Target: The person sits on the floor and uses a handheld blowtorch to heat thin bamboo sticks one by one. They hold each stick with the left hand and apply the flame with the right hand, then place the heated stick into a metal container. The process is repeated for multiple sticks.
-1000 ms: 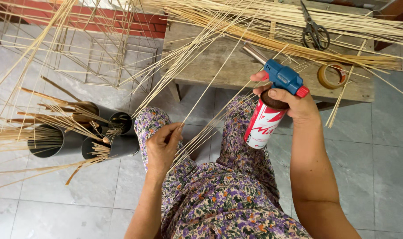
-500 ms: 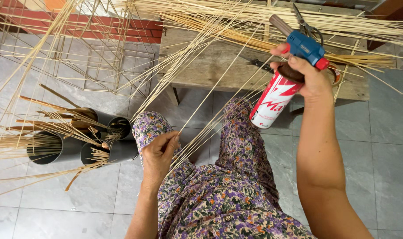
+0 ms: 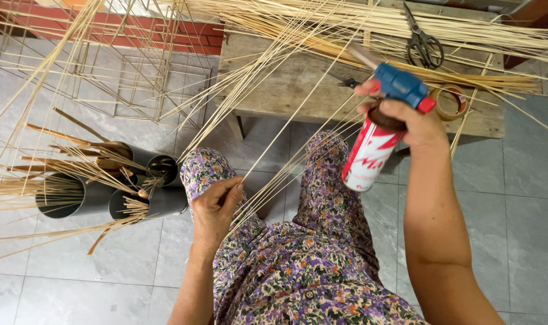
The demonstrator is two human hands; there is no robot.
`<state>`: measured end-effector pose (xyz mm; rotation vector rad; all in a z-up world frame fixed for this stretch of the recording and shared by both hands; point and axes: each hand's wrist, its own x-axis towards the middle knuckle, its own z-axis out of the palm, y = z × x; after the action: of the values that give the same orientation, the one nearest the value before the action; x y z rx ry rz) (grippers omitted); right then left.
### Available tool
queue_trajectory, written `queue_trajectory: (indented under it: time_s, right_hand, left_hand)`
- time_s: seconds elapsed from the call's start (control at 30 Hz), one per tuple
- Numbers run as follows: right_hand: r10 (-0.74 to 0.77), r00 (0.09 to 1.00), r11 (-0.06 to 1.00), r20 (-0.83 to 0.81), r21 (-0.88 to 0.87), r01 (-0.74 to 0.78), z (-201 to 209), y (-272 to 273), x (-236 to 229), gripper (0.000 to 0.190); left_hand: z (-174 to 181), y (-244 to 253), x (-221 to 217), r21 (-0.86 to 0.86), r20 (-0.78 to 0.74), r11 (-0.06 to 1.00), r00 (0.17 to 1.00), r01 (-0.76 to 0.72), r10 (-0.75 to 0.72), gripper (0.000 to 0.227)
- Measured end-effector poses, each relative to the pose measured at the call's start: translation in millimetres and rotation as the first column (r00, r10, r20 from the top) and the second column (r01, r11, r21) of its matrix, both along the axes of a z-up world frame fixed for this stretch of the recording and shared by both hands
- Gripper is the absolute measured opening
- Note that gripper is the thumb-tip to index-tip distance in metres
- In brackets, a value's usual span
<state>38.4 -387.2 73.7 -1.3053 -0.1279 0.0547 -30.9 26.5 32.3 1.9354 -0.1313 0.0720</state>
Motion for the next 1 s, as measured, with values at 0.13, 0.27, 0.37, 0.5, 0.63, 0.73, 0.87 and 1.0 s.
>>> queue_trajectory:
  time_s: [0.13,0.27,0.37,0.5,0.63,0.73,0.87,1.0]
  right_hand:
    - [0.139,0.990,0.990,-0.037,0.013,-0.138,1,25,-24,0.053]
    - [0.249,0.968,0.966,-0.046,0.091,-0.244,4,40,-44,0.058]
    - [0.276,0.961,0.955,-0.027,0.117,-0.271,4,43,-49,0.064]
    - [0.266,0.963,0.956,-0.039,0.137,-0.259,7,40,-51,0.066]
    - [0.362,0.932,0.926,-0.013,0.121,-0.358,8,44,-49,0.061]
    - [0.449,0.893,0.889,-0.030,0.114,-0.443,2,54,-50,0.055]
    - [0.443,0.894,0.896,-0.064,0.055,-0.440,0,59,-47,0.056]
    - [0.279,0.957,0.958,-0.082,0.089,-0.272,5,46,-39,0.057]
  left_hand:
    - [-3,-1,4,0.000,-0.023,1.000,1.000,-0.020,0.020,0.016]
    - [-2,-2,6,0.000,0.008,0.999,0.999,-0.045,0.045,0.016]
    - [0,-2,7,-0.010,-0.008,0.999,0.999,-0.047,0.047,0.017]
    - [3,-3,6,-0.011,0.009,0.999,0.999,-0.048,0.049,0.017]
    - [5,-5,7,-0.028,0.005,0.999,0.999,-0.038,0.038,0.017]
    - [6,-7,7,-0.039,0.008,0.999,1.000,-0.029,0.029,0.017]
    - [7,-8,7,-0.040,0.009,0.999,1.000,-0.024,0.024,0.017]
    - [4,-6,7,-0.035,0.000,0.999,1.000,-0.017,0.017,0.017]
